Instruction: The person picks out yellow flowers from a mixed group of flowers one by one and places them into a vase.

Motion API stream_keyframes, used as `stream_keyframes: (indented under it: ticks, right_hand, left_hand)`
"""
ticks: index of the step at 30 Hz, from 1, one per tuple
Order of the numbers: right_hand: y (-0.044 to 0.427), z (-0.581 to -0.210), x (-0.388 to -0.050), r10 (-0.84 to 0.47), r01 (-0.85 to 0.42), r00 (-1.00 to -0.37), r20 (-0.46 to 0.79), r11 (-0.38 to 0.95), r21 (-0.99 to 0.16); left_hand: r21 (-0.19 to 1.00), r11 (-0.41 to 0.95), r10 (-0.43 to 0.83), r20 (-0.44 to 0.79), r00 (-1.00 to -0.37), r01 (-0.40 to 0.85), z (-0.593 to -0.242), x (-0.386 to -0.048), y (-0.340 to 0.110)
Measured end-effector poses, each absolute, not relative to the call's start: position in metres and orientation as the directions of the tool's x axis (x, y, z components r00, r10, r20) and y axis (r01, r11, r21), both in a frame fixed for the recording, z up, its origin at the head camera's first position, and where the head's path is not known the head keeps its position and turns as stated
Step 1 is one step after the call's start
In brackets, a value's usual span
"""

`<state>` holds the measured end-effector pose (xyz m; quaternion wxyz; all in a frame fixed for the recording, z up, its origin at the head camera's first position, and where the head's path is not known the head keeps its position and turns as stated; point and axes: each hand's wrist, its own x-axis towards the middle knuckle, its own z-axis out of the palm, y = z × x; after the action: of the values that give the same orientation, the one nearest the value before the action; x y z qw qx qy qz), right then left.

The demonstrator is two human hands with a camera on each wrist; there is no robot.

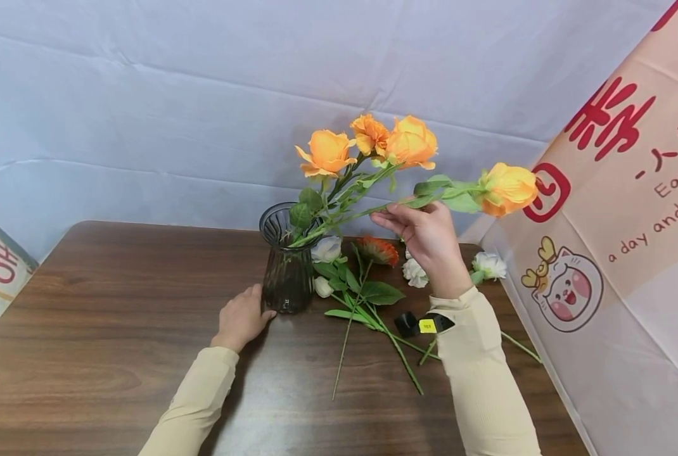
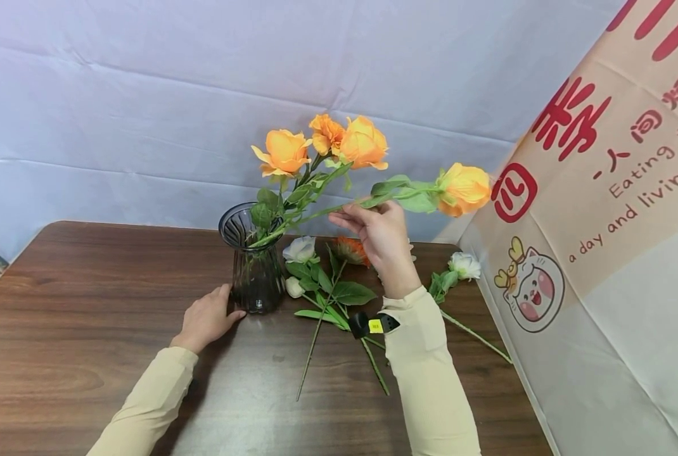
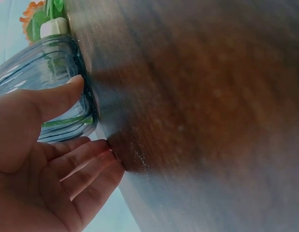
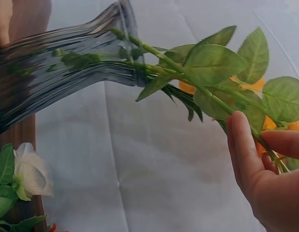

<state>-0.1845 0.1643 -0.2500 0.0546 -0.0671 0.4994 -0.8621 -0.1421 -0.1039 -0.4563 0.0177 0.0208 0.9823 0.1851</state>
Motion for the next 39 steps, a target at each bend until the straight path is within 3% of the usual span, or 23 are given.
stream_keyframes:
  ticks: [39]
  right_hand:
    - [0.147,-0.256,-0.18,-0.195,-0.074,-0.975,0.107,-0.172,-0.982]
  left_hand:
    - [0.382,0.924,0.029,-0.029,-0.999,0.016,-0.459,-0.142,-0.103]
